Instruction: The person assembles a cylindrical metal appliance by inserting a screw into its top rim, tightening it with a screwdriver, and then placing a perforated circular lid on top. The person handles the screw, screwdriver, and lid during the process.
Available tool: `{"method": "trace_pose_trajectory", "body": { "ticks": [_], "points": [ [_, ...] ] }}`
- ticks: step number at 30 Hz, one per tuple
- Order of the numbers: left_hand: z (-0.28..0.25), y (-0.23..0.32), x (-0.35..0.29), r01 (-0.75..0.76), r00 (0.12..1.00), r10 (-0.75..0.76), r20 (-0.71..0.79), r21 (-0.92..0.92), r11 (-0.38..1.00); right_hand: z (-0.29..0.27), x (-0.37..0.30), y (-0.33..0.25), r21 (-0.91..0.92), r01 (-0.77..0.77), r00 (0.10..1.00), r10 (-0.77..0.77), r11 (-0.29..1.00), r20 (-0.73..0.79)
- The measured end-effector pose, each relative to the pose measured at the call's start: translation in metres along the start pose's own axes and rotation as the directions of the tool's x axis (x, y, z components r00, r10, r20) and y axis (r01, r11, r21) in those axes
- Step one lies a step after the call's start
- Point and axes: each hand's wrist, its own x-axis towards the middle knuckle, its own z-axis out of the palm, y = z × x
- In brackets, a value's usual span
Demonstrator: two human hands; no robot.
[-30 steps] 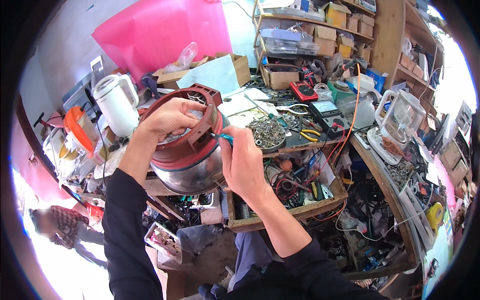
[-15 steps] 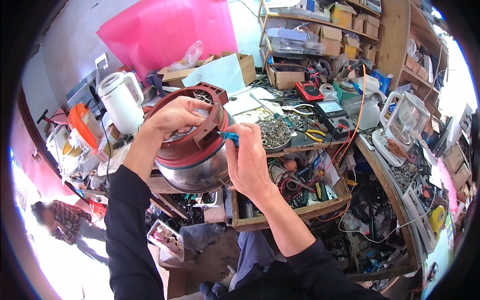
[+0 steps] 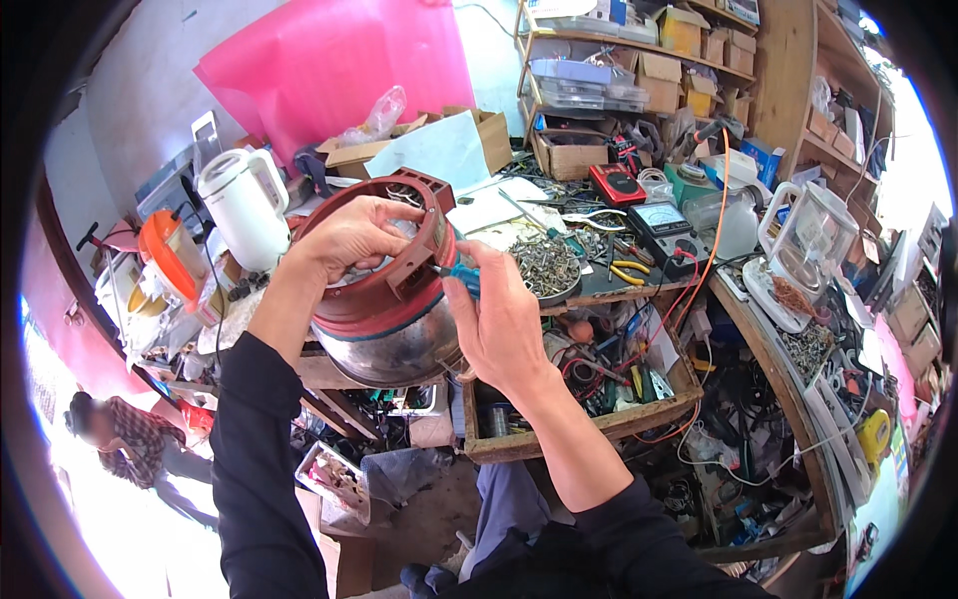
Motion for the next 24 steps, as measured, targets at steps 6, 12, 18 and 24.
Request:
{"method": "trace_pose_trajectory", "body": {
  "ticks": [6,12,18,24],
  "points": [
    [0.0,0.003,-0.002,-0.004,1.0,0.004,-0.001,0.013,1.0,0.003,-0.008,0.004,-0.034,-0.01,0.999,0.011,0.999,0.032],
    [0.002,0.002,0.001,-0.003,1.0,0.003,0.014,-0.005,1.0,0.001,0.0,-0.002,0.029,0.048,0.996,-0.046,0.998,-0.071],
    [-0.002,-0.002,0.0,-0.005,1.0,0.005,0.002,0.005,1.0,0.004,-0.005,-0.001,0.032,-0.051,0.998,0.05,0.998,0.029],
    [0.002,0.0,0.001,0.002,1.0,-0.002,-0.008,0.015,1.0,0.002,-0.008,0.007,0.089,-0.146,0.976,0.128,0.985,0.177]
  ]
}}
